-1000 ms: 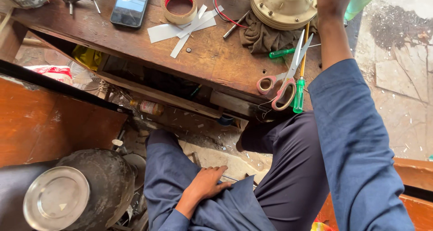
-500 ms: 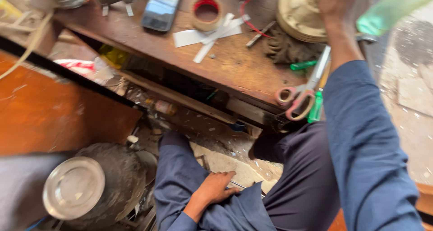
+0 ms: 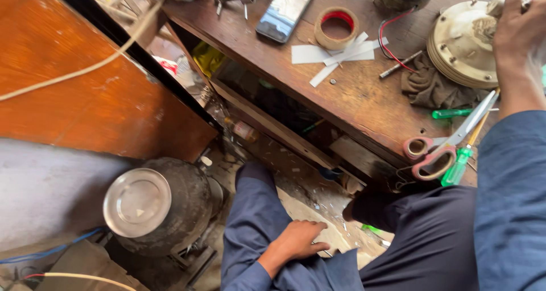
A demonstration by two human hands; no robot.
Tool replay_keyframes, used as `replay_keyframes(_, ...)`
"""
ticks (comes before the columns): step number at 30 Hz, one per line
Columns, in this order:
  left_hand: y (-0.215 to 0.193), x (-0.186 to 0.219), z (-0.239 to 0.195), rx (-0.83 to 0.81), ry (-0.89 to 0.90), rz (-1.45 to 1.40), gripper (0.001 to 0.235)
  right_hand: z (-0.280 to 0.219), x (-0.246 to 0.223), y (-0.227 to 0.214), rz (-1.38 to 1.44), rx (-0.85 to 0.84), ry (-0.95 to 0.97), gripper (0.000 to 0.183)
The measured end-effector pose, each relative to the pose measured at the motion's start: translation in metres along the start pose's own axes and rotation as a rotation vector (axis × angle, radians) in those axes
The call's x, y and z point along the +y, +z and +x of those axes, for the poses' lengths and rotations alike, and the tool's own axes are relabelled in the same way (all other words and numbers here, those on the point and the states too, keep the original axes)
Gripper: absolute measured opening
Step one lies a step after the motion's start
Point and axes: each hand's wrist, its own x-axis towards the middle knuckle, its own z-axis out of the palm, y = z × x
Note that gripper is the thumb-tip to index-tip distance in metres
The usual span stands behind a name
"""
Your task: The person works on a disassembled electrical motor or fan component on a wooden workbench. They use pliers and a screwdriver to adjust wires and internal parts, then handle a small cylindrical capacitor before returning to the motor assembly.
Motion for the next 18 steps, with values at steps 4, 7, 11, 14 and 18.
replay_keyframes(4, -0.018, 0.009, 0.004, 0.177, -0.038, -0.104, 0.055, 0.011, 0.021, 0.006, -0.187, 0.330, -0.259, 0.054)
replay_keyframes(7, -0.025, 0.017, 0.006, 0.204, -0.046, -0.190, 0.051, -0.001, 0.018, -0.006, -0.418, 0.367, -0.339, 0.046)
replay_keyframes(11, -0.033, 0.024, 0.006, 0.154, -0.035, -0.190, 0.046, -0.018, -0.016, -0.028, -0.258, 0.267, -0.451, 0.037)
replay_keyframes(14, -0.032, 0.028, 0.006, 0.089, -0.036, -0.199, 0.047, -0.027, -0.035, -0.044, -0.197, 0.148, -0.426, 0.030)
replay_keyframes(18, -0.038, 0.031, 0.007, 0.102, -0.008, -0.172, 0.048, -0.027, -0.044, -0.043, -0.107, 0.085, -0.309, 0.026)
